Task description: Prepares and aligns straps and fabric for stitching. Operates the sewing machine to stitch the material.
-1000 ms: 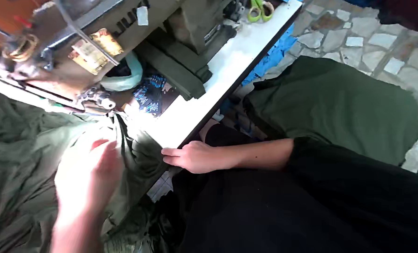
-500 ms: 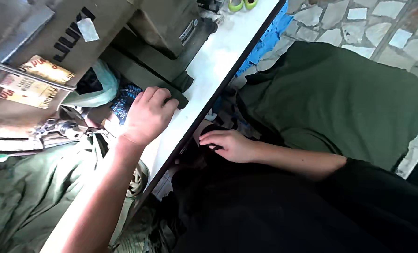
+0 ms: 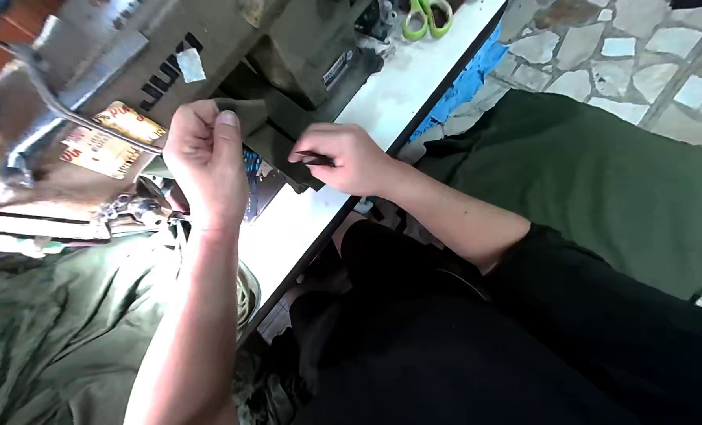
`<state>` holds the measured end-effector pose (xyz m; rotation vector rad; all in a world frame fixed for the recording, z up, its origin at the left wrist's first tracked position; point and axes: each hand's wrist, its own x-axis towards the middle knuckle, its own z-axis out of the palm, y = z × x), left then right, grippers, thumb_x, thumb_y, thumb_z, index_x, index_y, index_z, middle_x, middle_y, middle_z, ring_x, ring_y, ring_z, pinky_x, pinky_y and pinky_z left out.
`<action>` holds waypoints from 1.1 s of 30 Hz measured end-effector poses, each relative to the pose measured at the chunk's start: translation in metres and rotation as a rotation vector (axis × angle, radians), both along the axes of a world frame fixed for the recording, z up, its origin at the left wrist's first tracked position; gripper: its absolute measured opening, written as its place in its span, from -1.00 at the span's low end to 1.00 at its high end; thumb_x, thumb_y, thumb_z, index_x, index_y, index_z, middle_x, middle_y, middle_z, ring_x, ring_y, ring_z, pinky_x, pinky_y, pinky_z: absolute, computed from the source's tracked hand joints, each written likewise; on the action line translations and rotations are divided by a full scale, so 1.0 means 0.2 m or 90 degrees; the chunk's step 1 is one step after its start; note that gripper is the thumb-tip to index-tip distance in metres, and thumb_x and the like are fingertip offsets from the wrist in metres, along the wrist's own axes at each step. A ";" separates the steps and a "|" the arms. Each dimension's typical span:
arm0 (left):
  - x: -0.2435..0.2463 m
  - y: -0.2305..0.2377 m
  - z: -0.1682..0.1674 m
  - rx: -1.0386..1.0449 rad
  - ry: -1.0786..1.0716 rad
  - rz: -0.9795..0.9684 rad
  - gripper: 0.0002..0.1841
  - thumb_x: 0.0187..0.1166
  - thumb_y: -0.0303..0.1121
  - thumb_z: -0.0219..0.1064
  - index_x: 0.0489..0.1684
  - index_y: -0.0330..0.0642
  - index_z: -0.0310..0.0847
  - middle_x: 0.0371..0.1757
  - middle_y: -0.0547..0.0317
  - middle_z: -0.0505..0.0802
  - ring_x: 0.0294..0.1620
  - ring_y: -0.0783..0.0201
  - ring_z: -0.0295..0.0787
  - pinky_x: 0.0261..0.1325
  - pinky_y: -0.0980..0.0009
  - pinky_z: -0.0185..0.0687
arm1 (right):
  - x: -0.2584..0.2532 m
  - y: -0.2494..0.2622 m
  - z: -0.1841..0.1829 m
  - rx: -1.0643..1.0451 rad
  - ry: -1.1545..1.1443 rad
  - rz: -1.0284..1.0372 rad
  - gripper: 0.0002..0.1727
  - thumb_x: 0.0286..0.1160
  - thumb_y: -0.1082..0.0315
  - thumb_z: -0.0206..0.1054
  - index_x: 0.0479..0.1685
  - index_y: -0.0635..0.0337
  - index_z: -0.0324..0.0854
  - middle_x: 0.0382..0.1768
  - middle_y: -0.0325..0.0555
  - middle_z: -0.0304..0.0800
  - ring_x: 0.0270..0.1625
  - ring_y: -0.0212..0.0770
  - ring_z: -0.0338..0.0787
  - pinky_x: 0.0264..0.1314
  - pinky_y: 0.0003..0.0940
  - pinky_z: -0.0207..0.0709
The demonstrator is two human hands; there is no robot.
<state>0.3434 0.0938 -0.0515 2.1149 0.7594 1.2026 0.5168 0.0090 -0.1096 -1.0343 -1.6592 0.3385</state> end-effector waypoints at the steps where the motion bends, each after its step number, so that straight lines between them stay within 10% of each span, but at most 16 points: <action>1: 0.00 0.00 0.02 0.032 -0.028 0.003 -0.93 0.69 -0.47 0.14 -0.19 -0.09 0.50 -0.30 0.60 0.71 -0.23 0.68 0.69 -0.03 0.55 0.68 | 0.00 0.07 0.06 -0.045 -0.076 0.024 -0.78 0.39 0.55 0.31 -0.09 0.38 0.83 -0.08 0.14 0.89 -0.01 0.01 0.87 0.05 -0.04 0.71; 5: -0.07 -0.06 0.23 0.155 -0.128 0.021 -0.89 0.72 -0.47 0.16 -0.21 -0.05 0.53 -0.29 0.55 0.72 -0.23 0.55 0.70 -0.09 0.43 0.70 | -0.05 0.37 0.23 -0.241 -0.318 0.062 -0.66 0.60 0.43 0.17 0.21 0.20 0.78 0.33 0.03 0.80 0.40 0.04 0.75 0.43 0.12 0.55; 8: -0.28 -0.26 0.43 0.061 -0.255 0.029 -0.86 0.73 -0.51 0.06 -0.06 -0.29 0.54 -0.15 0.16 0.82 -0.06 0.21 0.84 0.14 0.16 0.82 | -0.07 0.49 0.29 -0.333 -0.378 0.042 -0.66 0.64 0.45 0.12 0.24 0.20 0.73 0.27 0.06 0.79 0.40 0.08 0.71 0.42 0.17 0.51; 10: -0.47 -0.45 0.45 -0.053 -0.251 0.033 -0.74 0.81 -0.33 -0.10 0.05 -0.17 0.53 -0.10 0.28 0.80 -0.06 0.35 0.79 0.15 0.39 0.75 | -0.06 0.47 0.29 -0.319 -0.298 -0.001 -0.67 0.65 0.45 0.11 0.21 0.23 0.74 0.19 0.09 0.82 0.33 0.07 0.76 0.39 0.12 0.54; 13: -0.56 -0.67 0.36 -0.063 -0.166 0.006 -0.86 0.72 -0.17 0.28 -0.07 0.02 0.64 -0.23 0.41 0.86 -0.35 0.43 0.83 -0.30 0.53 0.81 | -0.08 0.31 0.27 -0.271 -0.066 -0.038 -0.69 0.67 0.46 0.12 0.16 0.31 0.75 0.10 0.08 0.84 0.15 -0.10 0.81 0.28 -0.10 0.61; 17: -0.49 -0.72 0.10 -0.057 -0.093 0.052 -0.86 0.62 -0.32 0.28 -0.22 0.28 0.69 -0.31 0.80 0.77 -0.35 0.79 0.68 -0.29 0.79 0.62 | -0.27 -0.08 0.18 -0.233 0.297 0.310 -0.68 0.55 0.28 0.20 0.04 0.36 0.68 -0.20 -0.28 0.85 -0.60 -0.71 0.45 -0.63 -0.71 0.33; 20: -0.48 -0.72 -0.04 -0.144 -0.144 0.081 -0.77 0.58 -0.51 0.19 -0.30 0.17 0.63 -0.41 0.73 0.72 -0.42 0.76 0.63 -0.32 0.76 0.60 | -0.41 -0.23 0.11 -0.228 0.381 0.489 -0.52 0.49 0.18 0.43 0.19 0.42 0.58 -0.11 -0.39 0.74 -0.45 -0.79 0.49 -0.47 -0.82 0.37; 23: -0.51 -0.73 -0.09 -0.194 -0.180 0.061 -0.77 0.62 -0.53 0.14 -0.25 0.10 0.64 -0.40 0.65 0.75 -0.41 0.71 0.67 -0.30 0.73 0.63 | -0.49 -0.28 0.14 -0.256 0.396 0.363 -0.91 0.47 0.53 0.31 -0.14 0.20 0.58 -0.37 -0.48 0.66 -0.56 -0.75 0.44 -0.55 -0.80 0.34; 33: -0.61 -0.76 -0.16 -0.334 -0.292 -0.026 -0.87 0.72 -0.35 0.25 -0.14 0.14 0.71 -0.31 0.60 0.80 -0.32 0.68 0.71 -0.21 0.70 0.67 | -0.60 -0.30 0.17 -0.167 0.273 0.342 -0.94 0.45 0.62 0.31 -0.27 0.31 0.63 -0.32 -0.37 0.69 -0.33 -0.72 0.55 -0.27 -0.80 0.46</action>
